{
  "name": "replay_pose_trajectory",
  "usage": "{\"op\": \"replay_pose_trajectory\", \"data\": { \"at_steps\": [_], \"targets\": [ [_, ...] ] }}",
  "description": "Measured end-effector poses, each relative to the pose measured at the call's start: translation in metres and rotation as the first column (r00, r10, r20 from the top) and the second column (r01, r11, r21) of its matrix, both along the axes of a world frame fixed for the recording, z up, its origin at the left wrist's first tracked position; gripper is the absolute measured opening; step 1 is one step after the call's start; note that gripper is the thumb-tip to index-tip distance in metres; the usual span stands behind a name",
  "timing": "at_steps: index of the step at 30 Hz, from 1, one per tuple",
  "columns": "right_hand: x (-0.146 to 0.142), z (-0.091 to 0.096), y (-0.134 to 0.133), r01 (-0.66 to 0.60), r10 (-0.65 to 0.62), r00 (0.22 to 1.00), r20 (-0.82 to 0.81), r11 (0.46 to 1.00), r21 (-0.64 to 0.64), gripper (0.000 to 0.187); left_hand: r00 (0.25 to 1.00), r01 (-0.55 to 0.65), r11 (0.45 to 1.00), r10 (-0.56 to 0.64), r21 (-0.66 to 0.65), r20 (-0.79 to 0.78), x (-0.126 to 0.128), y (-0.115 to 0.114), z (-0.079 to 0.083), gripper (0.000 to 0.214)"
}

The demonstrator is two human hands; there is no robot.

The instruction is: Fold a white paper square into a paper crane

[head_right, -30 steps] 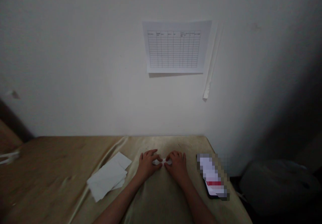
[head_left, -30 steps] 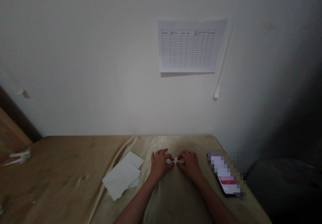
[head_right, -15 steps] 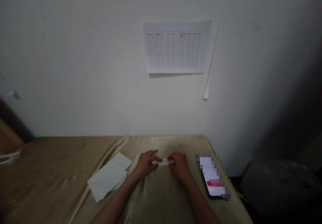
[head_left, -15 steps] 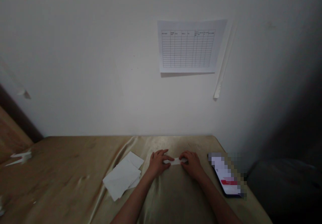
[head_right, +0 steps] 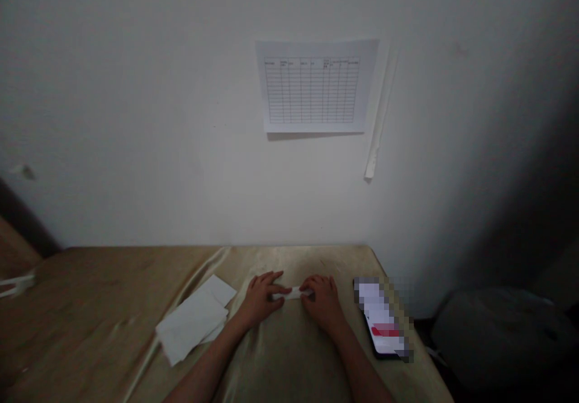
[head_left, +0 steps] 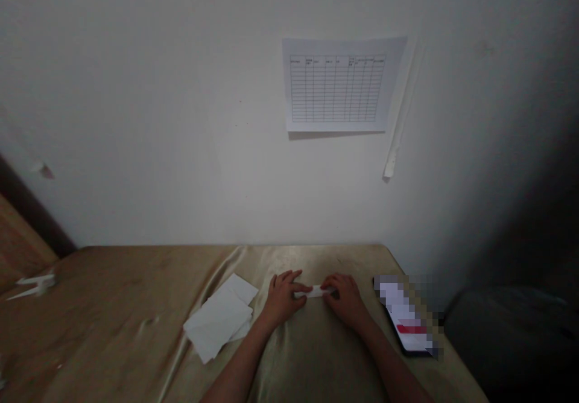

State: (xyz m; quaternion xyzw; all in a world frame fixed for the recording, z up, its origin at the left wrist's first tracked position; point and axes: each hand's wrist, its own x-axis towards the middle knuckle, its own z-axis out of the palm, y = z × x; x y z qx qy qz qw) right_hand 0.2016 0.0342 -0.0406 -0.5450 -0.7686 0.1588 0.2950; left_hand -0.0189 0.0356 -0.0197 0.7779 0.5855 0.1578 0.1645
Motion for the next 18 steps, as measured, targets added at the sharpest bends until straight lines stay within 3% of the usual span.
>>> {"op": "replay_pose_trajectory", "data": {
  "at_steps": [7, 18],
  "targets": [
    [-0.017, -0.001, -0.004, 0.111, -0.115, 0.992, 0.054, 0.991, 0.069, 0.014, 0.994, -0.099, 0.993, 0.096, 0.057, 0.044, 0.015, -0.002, -0.002, 0.017],
    [-0.021, 0.001, -0.002, 0.13, -0.136, 0.985, 0.106, 0.99, 0.063, 0.015, 0.993, -0.116, 0.991, 0.117, 0.072, -0.011, 0.021, -0.005, -0.001, 0.02]
  ]
}}
